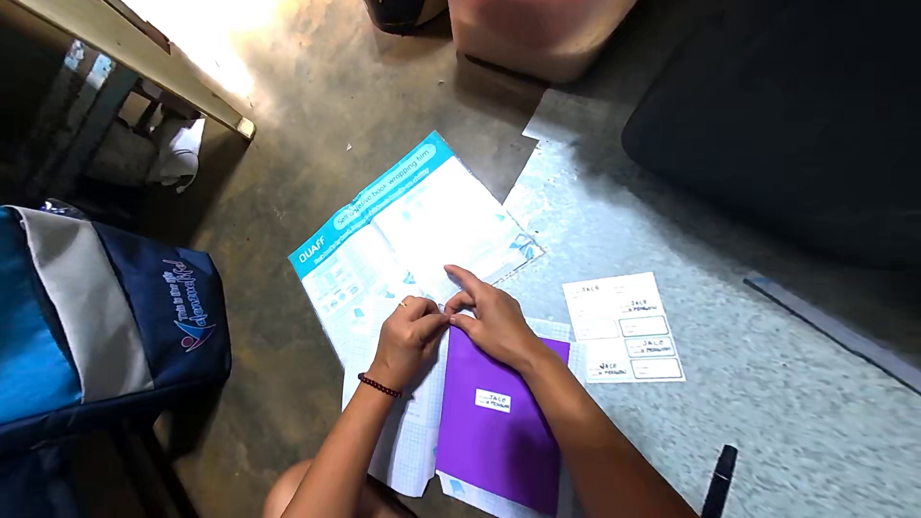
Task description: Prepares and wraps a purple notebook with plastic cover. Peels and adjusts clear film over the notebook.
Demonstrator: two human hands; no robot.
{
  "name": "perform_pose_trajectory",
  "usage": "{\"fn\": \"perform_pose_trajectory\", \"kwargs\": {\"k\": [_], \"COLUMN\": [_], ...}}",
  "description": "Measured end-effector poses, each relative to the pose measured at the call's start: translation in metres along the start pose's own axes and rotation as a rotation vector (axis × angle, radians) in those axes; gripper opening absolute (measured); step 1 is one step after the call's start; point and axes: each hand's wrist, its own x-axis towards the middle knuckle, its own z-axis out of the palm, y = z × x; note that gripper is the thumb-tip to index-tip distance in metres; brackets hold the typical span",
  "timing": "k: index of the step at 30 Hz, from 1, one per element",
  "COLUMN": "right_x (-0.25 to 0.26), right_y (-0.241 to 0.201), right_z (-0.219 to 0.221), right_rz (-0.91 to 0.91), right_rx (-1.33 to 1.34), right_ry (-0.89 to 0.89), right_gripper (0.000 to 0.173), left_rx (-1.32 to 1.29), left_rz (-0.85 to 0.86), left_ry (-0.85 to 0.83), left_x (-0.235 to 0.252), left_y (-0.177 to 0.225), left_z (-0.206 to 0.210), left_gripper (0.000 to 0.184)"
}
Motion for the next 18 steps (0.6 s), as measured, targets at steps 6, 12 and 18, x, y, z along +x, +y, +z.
{"fn": "perform_pose_trajectory", "kwargs": {"k": [6, 12, 18], "right_x": [-0.001, -0.006, -0.015], "right_y": [0.001, -0.006, 0.013], "right_z": [0.002, 0.009, 0.044], "right_rz": [-0.004, 0.03, -0.219], "right_rx": [-0.007, -0.06, -0.102], "right_ry": [0.009, 0.046, 0.355], "right_gripper": [0.062, 0.064, 0.054], "left_rx": [0.017, 0.051, 0.087], "left_rz": [0.11, 0.158, 0.187], "left_ry": [-0.024, -0.164, -0.143], "left_x": [0.002, 0.005, -0.005], "left_y": [-0.008, -0.01, -0.014], "left_z": [-0.001, -0.007, -0.008], "left_gripper": [0.012, 0.015, 0.015]}}
